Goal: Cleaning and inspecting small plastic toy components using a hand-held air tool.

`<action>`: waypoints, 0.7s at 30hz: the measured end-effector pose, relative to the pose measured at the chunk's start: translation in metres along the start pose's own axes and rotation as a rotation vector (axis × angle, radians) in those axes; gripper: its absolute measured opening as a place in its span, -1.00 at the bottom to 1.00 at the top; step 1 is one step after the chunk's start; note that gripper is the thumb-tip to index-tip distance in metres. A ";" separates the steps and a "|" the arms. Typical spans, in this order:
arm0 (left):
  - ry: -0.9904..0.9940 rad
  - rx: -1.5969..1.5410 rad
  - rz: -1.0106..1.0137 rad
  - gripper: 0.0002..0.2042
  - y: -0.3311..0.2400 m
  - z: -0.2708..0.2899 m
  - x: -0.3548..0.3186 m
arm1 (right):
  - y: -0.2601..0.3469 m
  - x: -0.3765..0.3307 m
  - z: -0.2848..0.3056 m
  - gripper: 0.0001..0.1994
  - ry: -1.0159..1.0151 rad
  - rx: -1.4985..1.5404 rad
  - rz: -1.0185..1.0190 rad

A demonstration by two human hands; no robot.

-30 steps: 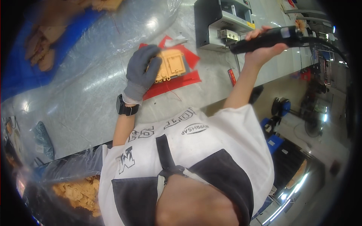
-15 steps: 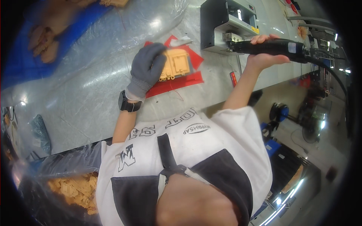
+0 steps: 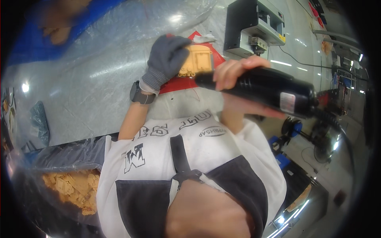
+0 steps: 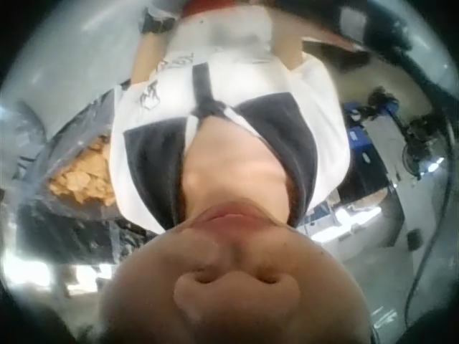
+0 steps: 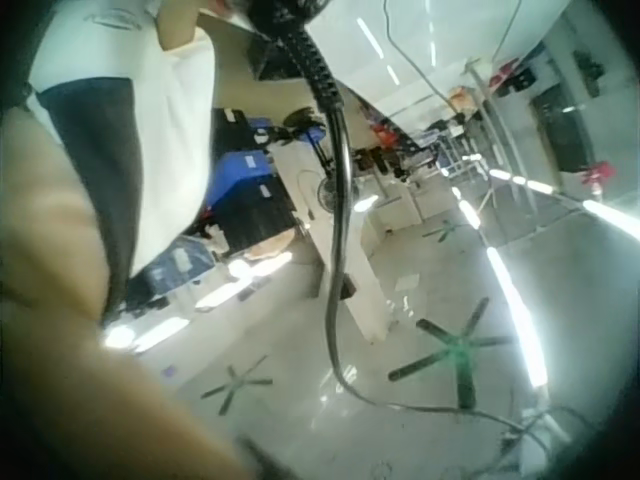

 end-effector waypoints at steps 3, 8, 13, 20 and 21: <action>0.015 -0.001 0.037 -0.82 0.003 -0.001 0.000 | -0.011 0.001 -0.007 0.03 0.004 0.000 -0.010; -0.003 -0.015 0.035 -0.82 0.007 0.001 -0.003 | -0.027 0.000 -0.008 0.02 0.027 0.030 -0.022; -0.006 -0.018 0.032 -0.82 0.006 0.003 0.000 | -0.042 0.005 -0.018 -0.08 0.203 -0.043 -0.054; 0.009 -0.018 0.028 -0.81 0.010 0.004 -0.002 | -0.053 0.006 -0.022 -0.08 0.180 -0.025 -0.103; 0.025 -0.029 0.035 -0.81 0.009 0.003 -0.002 | -0.051 0.004 -0.021 -0.07 0.175 -0.025 -0.096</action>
Point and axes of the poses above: each hand's wrist, its own x-axis towards the middle knuckle, its own z-axis out of the back of the hand, y = z × x, the point moved 10 cm from there along x, towards the middle knuckle, and after that the axes turned 10 degrees about y, right-handed, at the moved point
